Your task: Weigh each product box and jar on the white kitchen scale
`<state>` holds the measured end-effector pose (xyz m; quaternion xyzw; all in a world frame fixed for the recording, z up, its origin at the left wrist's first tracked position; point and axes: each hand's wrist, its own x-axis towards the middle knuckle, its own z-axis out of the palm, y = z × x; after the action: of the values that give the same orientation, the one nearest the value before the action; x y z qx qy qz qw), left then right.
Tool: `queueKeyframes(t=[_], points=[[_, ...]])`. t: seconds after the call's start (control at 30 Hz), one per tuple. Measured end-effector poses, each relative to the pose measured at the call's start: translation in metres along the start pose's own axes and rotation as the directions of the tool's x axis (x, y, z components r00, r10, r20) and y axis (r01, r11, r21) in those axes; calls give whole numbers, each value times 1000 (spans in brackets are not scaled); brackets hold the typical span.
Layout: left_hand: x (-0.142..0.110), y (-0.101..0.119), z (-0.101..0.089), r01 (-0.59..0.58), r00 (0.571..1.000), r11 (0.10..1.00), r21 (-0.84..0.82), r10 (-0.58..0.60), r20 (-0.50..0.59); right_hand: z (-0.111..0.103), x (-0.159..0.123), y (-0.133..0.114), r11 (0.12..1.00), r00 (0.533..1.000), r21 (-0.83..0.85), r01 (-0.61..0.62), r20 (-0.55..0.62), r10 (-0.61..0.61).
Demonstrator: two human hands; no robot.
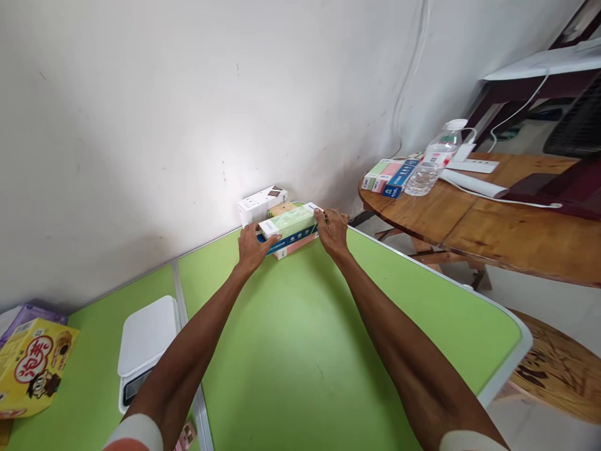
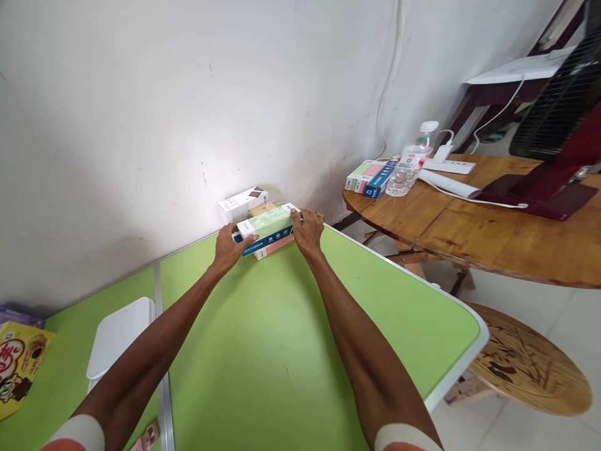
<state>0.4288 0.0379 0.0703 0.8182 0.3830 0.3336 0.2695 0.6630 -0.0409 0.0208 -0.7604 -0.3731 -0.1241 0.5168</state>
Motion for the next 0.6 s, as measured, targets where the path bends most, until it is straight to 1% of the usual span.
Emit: queueKeyframes(t=[0.07,0.1,0.13,0.2,0.23,0.27,0.3,0.33,0.37,0.4,0.43,0.47,0.5,0.53,0.57,0.6], points=[[1,2,0,1,1000,999,32,-1,18,-2,-1,1,1000,1000,7,-23,16,22],[0,3,-1,4,999,999,35,-5,33,-5,-3,0,999,999,15,-34,7,34],[-2,4,-2,7,999,1000,27,-9,45,-11,-7,-4,999,999,27,-44,-26,45],[-13,6,-6,8,999,1000,-10,-7,45,-24,-24,-18,997,989,60,-47,-139,55],[-24,7,-10,1,1000,999,-37,-1,24,-31,-38,-29,996,979,82,-37,-195,52],[-37,7,-15,-13,1000,998,-65,13,-1,-38,-56,-41,994,975,105,-9,-220,32],[-54,6,-21,-34,999,995,-90,32,-23,-43,-76,-56,991,983,132,19,-184,5],[-73,5,-28,-63,998,992,-111,59,-36,-48,-99,-71,986,994,160,44,-104,-28],[-93,3,-36,-97,995,987,-129,96,-16,-51,-122,-86,978,997,197,73,21,-79],[-113,1,-46,-123,992,983,-137,128,24,-52,-144,-102,960,976,255,112,152,-154],[-133,-1,-58,-134,987,981,-137,145,67,-51,-165,-118,933,932,328,149,268,-243],[-152,-5,-71,-125,985,982,-145,140,104,-49,-185,-134,901,876,399,171,357,-324],[-171,-9,-87,-101,984,982,-160,122,129,-44,-202,-152,868,818,465,174,423,-391],[-188,-13,-104,-66,987,981,-180,91,132,-39,-219,-171,837,764,525,155,473,-438],[-205,-17,-123,-26,993,979,-202,48,107,-32,-235,-191,808,718,579,106,518,-465],[-221,-21,-142,13,999,974,-226,-1,55,-25,-250,-214,781,675,624,26,565,-474]])
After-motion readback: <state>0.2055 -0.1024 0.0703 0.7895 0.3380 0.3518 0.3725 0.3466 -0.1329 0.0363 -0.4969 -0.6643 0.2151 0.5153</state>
